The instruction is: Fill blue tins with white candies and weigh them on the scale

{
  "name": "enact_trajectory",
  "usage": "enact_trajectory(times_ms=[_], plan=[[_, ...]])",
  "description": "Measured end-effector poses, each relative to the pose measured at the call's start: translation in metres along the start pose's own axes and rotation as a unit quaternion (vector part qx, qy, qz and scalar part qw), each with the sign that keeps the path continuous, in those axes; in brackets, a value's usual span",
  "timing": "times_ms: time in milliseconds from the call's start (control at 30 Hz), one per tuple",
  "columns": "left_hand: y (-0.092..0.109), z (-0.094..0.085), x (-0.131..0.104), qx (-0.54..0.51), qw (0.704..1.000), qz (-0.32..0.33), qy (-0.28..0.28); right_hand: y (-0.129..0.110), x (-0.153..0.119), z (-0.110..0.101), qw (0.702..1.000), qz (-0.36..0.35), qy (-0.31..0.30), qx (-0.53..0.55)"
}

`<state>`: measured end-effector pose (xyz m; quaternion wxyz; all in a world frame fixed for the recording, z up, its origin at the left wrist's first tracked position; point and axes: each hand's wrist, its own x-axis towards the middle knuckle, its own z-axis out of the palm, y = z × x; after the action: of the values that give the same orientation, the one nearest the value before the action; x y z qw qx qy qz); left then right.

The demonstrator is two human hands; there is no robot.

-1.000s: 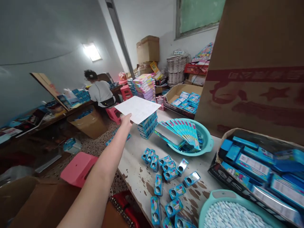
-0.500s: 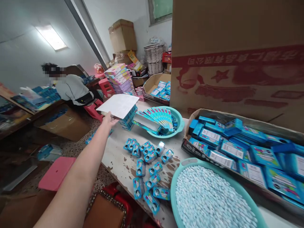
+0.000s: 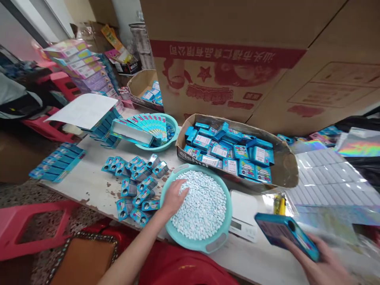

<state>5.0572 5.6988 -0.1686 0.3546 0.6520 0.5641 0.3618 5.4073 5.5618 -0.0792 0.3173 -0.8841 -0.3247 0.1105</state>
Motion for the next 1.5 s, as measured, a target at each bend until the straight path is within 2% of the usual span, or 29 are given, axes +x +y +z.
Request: enact_trajectory(times_ms=[67, 133, 200, 267, 333, 433, 500, 567, 633, 800, 867, 933, 1033, 1067, 1100, 1167, 1267, 1500], plan=[[0.016, 0.05, 0.014, 0.056, 0.99, 0.088, -0.092, -0.031, -0.002, 0.018, 0.996, -0.042, -0.077, 0.03], [0.026, 0.09, 0.021, 0.117, 0.974, 0.132, -0.142, -0.053, -0.005, 0.037, 0.98, -0.112, -0.145, 0.073], [0.032, 0.114, 0.02, 0.18, 0.964, 0.13, -0.146, -0.065, -0.007, 0.051, 0.958, -0.187, -0.181, 0.122], [0.031, 0.122, 0.011, 0.231, 0.955, 0.121, -0.143, -0.069, -0.005, 0.059, 0.94, -0.231, -0.194, 0.158], [0.026, 0.118, -0.001, 0.267, 0.942, 0.124, -0.16, -0.071, -0.003, 0.062, 0.939, -0.217, -0.197, 0.181], [0.016, 0.1, -0.02, 0.292, 0.935, 0.086, -0.179, -0.076, 0.004, 0.065, 0.945, -0.11, -0.226, 0.208], [0.01, 0.09, -0.03, 0.259, 0.953, 0.006, -0.161, -0.08, 0.008, 0.071, 0.94, -0.05, -0.248, 0.228], [0.006, 0.085, -0.036, 0.166, 0.975, -0.097, -0.111, -0.083, 0.01, 0.08, 0.936, -0.033, -0.256, 0.24], [0.004, 0.082, -0.038, 0.077, 0.98, -0.173, -0.055, -0.086, 0.008, 0.091, 0.931, -0.04, -0.278, 0.233], [0.005, 0.076, -0.031, -0.039, 0.964, -0.26, 0.034, -0.09, -0.005, 0.11, 0.909, -0.087, -0.354, 0.203], [0.016, 0.07, -0.03, -0.098, 0.952, -0.287, 0.042, -0.089, -0.01, 0.114, 0.906, -0.128, -0.356, 0.192], [0.035, 0.061, -0.028, -0.214, 0.925, -0.312, 0.047, -0.087, -0.014, 0.118, 0.899, -0.187, -0.351, 0.182], [0.071, 0.049, -0.021, -0.434, 0.843, -0.308, 0.078, -0.082, -0.02, 0.124, 0.875, -0.284, -0.353, 0.171], [0.082, 0.046, -0.018, -0.484, 0.821, -0.29, 0.093, -0.082, -0.023, 0.126, 0.865, -0.31, -0.358, 0.167], [0.092, 0.045, -0.016, -0.509, 0.812, -0.264, 0.11, -0.082, -0.026, 0.128, 0.855, -0.332, -0.363, 0.165], [0.104, 0.046, -0.012, -0.525, 0.809, -0.215, 0.152, -0.084, -0.033, 0.132, 0.838, -0.366, -0.371, 0.164], [0.11, 0.05, -0.008, -0.517, 0.811, -0.174, 0.21, -0.088, -0.04, 0.134, 0.82, -0.401, -0.374, 0.167], [0.109, 0.048, -0.003, -0.534, 0.788, -0.207, 0.227, -0.096, -0.036, 0.133, 0.81, -0.416, -0.375, 0.172]])
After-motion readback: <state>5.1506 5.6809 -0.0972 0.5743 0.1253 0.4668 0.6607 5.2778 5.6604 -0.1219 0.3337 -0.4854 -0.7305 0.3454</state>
